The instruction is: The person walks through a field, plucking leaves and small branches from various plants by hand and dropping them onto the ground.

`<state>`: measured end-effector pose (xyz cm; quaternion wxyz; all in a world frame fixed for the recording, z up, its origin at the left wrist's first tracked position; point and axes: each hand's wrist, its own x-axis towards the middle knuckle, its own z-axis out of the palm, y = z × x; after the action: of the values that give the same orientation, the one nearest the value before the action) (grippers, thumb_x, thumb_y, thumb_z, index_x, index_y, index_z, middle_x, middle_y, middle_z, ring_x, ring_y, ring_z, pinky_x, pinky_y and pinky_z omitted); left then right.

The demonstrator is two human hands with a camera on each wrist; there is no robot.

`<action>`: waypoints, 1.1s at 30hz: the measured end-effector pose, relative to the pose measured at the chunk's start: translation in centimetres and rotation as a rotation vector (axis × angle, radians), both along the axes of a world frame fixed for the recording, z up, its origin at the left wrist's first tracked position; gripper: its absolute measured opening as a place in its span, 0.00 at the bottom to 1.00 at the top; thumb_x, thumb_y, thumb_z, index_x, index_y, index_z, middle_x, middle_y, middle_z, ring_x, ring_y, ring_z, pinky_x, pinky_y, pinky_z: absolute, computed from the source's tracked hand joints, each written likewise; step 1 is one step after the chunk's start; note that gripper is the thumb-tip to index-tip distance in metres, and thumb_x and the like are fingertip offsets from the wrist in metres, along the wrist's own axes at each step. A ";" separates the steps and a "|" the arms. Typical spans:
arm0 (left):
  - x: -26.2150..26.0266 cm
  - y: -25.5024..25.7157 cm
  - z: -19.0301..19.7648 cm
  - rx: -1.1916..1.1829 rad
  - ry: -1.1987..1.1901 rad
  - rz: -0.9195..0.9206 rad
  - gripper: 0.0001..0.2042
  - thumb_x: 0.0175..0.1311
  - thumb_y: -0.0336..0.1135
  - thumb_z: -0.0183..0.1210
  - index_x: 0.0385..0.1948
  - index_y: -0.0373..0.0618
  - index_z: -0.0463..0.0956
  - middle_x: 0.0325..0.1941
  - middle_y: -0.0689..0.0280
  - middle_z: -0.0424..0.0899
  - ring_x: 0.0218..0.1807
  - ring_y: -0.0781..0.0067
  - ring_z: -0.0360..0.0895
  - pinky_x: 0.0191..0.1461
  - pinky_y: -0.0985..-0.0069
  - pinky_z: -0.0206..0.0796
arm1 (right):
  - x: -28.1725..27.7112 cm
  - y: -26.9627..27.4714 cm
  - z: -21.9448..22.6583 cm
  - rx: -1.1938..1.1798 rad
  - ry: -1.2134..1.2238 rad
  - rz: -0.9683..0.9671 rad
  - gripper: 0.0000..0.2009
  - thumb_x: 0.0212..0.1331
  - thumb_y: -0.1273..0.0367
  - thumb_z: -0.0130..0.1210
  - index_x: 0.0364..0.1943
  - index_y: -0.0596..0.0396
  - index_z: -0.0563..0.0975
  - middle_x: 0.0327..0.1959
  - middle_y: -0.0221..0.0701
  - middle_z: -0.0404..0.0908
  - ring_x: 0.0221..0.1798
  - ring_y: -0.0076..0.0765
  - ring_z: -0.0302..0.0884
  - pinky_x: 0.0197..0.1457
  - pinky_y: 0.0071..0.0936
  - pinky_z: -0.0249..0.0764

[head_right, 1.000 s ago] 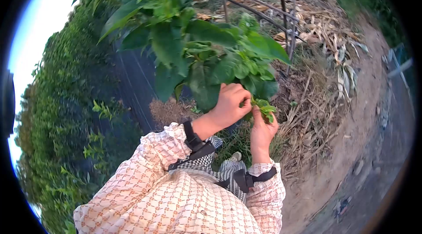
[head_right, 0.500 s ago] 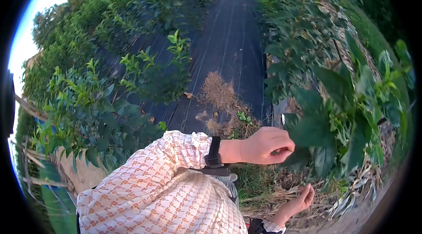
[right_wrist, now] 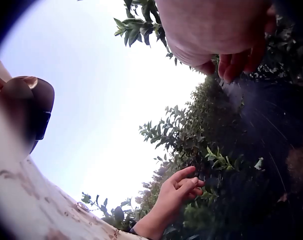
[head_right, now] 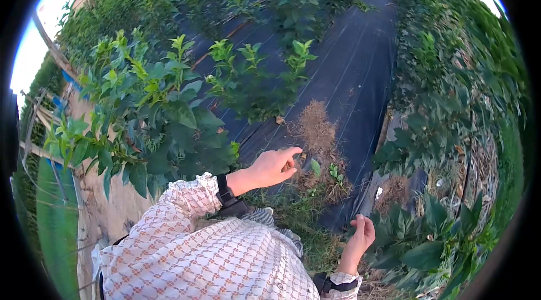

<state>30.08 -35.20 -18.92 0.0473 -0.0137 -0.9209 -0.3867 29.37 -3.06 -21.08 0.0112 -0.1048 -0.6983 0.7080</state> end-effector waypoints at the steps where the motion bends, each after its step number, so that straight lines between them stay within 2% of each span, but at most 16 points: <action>1: 0.5 -1.0 -0.1 -0.002 0.029 0.011 0.12 0.60 0.32 0.61 0.45 0.44 0.79 0.32 0.65 0.84 0.32 0.65 0.83 0.34 0.68 0.73 | -0.7 -0.9 -0.5 0.020 0.017 0.042 0.08 0.65 0.68 0.59 0.33 0.58 0.81 0.26 0.24 0.80 0.32 0.18 0.72 0.42 0.19 0.65; 3: 1.5 -2.8 -0.9 -0.049 0.083 0.030 0.12 0.61 0.33 0.60 0.46 0.46 0.79 0.33 0.64 0.85 0.32 0.65 0.83 0.34 0.67 0.73 | -1.8 -3.1 -0.9 -0.011 -0.025 0.067 0.08 0.65 0.68 0.59 0.34 0.58 0.81 0.26 0.24 0.80 0.31 0.17 0.72 0.42 0.19 0.66; 6: 2.6 -4.5 -1.0 -0.028 0.139 0.054 0.09 0.60 0.32 0.60 0.41 0.46 0.81 0.34 0.64 0.85 0.31 0.62 0.82 0.35 0.66 0.72 | -3.3 -6.3 -1.0 -0.031 -0.045 0.173 0.08 0.65 0.67 0.60 0.35 0.58 0.82 0.27 0.24 0.81 0.31 0.17 0.72 0.42 0.19 0.66; 9: 4.3 -5.7 0.6 -0.052 0.195 0.129 0.08 0.60 0.32 0.60 0.39 0.45 0.81 0.34 0.64 0.85 0.31 0.62 0.82 0.35 0.66 0.72 | -4.8 -9.0 -0.5 -0.035 -0.023 0.254 0.08 0.64 0.67 0.60 0.35 0.58 0.82 0.27 0.24 0.81 0.32 0.17 0.72 0.42 0.19 0.66; 15: 9.7 -6.4 2.2 -0.097 0.258 0.371 0.07 0.60 0.32 0.61 0.39 0.46 0.81 0.34 0.64 0.85 0.31 0.62 0.82 0.33 0.67 0.73 | -6.7 -13.6 0.3 -0.091 0.009 0.507 0.08 0.63 0.67 0.61 0.35 0.58 0.82 0.27 0.25 0.81 0.31 0.18 0.72 0.39 0.19 0.65; 18: 13.2 -5.9 3.3 -0.024 0.343 0.627 0.05 0.60 0.29 0.63 0.36 0.44 0.83 0.32 0.63 0.85 0.31 0.70 0.82 0.34 0.74 0.73 | -6.3 -15.5 1.0 -0.100 0.001 0.610 0.08 0.63 0.67 0.62 0.34 0.58 0.82 0.26 0.24 0.80 0.31 0.18 0.72 0.38 0.19 0.65; 20: 15.5 -5.9 4.8 -0.021 0.471 0.799 0.04 0.57 0.29 0.63 0.33 0.45 0.83 0.29 0.64 0.83 0.29 0.68 0.80 0.34 0.72 0.71 | -6.6 -16.3 1.4 -0.106 0.019 0.685 0.08 0.63 0.66 0.62 0.35 0.58 0.82 0.26 0.24 0.80 0.31 0.18 0.72 0.38 0.18 0.65; 22: 18.2 -6.4 7.6 -0.217 0.607 0.928 0.03 0.55 0.25 0.64 0.30 0.44 0.83 0.28 0.65 0.83 0.27 0.72 0.78 0.34 0.76 0.69 | -6.9 -17.5 2.4 -0.078 0.073 0.817 0.08 0.64 0.66 0.61 0.36 0.59 0.82 0.28 0.24 0.81 0.33 0.17 0.74 0.40 0.19 0.68; 24: 21.0 -7.0 10.0 -0.303 0.723 1.090 0.04 0.54 0.24 0.65 0.30 0.44 0.82 0.28 0.67 0.82 0.27 0.76 0.77 0.34 0.79 0.67 | -6.4 -19.7 3.9 -0.028 0.119 0.922 0.09 0.64 0.66 0.61 0.37 0.59 0.82 0.29 0.24 0.81 0.34 0.17 0.75 0.40 0.19 0.69; 26: 23.9 -8.0 11.9 -0.378 0.789 1.225 0.06 0.55 0.25 0.66 0.33 0.42 0.80 0.28 0.70 0.79 0.28 0.78 0.74 0.35 0.80 0.66 | -5.3 -22.1 5.3 -0.097 0.152 1.015 0.09 0.64 0.66 0.61 0.38 0.59 0.82 0.31 0.24 0.82 0.35 0.17 0.75 0.40 0.19 0.71; 28: 26.3 -9.5 13.2 -0.352 0.747 1.447 0.14 0.55 0.29 0.68 0.41 0.40 0.77 0.34 0.68 0.78 0.34 0.76 0.73 0.42 0.78 0.66 | -4.4 -24.6 5.8 -0.136 0.173 1.090 0.10 0.63 0.65 0.62 0.38 0.59 0.83 0.31 0.24 0.83 0.34 0.18 0.76 0.41 0.19 0.72; 30: 28.1 -12.8 13.6 -0.565 0.826 1.526 0.24 0.51 0.36 0.73 0.48 0.40 0.73 0.44 0.63 0.77 0.42 0.71 0.72 0.49 0.73 0.66 | -3.1 -26.5 6.6 -0.057 0.272 1.133 0.10 0.62 0.65 0.62 0.37 0.59 0.84 0.31 0.26 0.84 0.34 0.18 0.77 0.42 0.20 0.73; 31: 28.3 -14.0 14.2 -0.646 0.816 1.572 0.33 0.48 0.45 0.75 0.55 0.42 0.70 0.51 0.59 0.73 0.48 0.63 0.71 0.54 0.65 0.65 | -2.5 -27.5 7.0 -0.011 0.290 1.161 0.11 0.62 0.64 0.62 0.38 0.59 0.84 0.31 0.27 0.85 0.35 0.19 0.78 0.43 0.21 0.73; 33: 28.0 -15.4 15.6 -0.826 0.708 1.661 0.37 0.48 0.50 0.74 0.59 0.43 0.69 0.52 0.59 0.71 0.49 0.59 0.70 0.55 0.61 0.64 | -0.9 -29.7 7.9 0.047 0.296 1.198 0.13 0.60 0.60 0.62 0.39 0.56 0.84 0.32 0.28 0.86 0.36 0.22 0.80 0.45 0.23 0.74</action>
<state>58.06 -50.61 -3.33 0.5671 0.5055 -0.6335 0.1470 28.48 -32.80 -13.22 -0.2895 0.4054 -0.6421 0.5828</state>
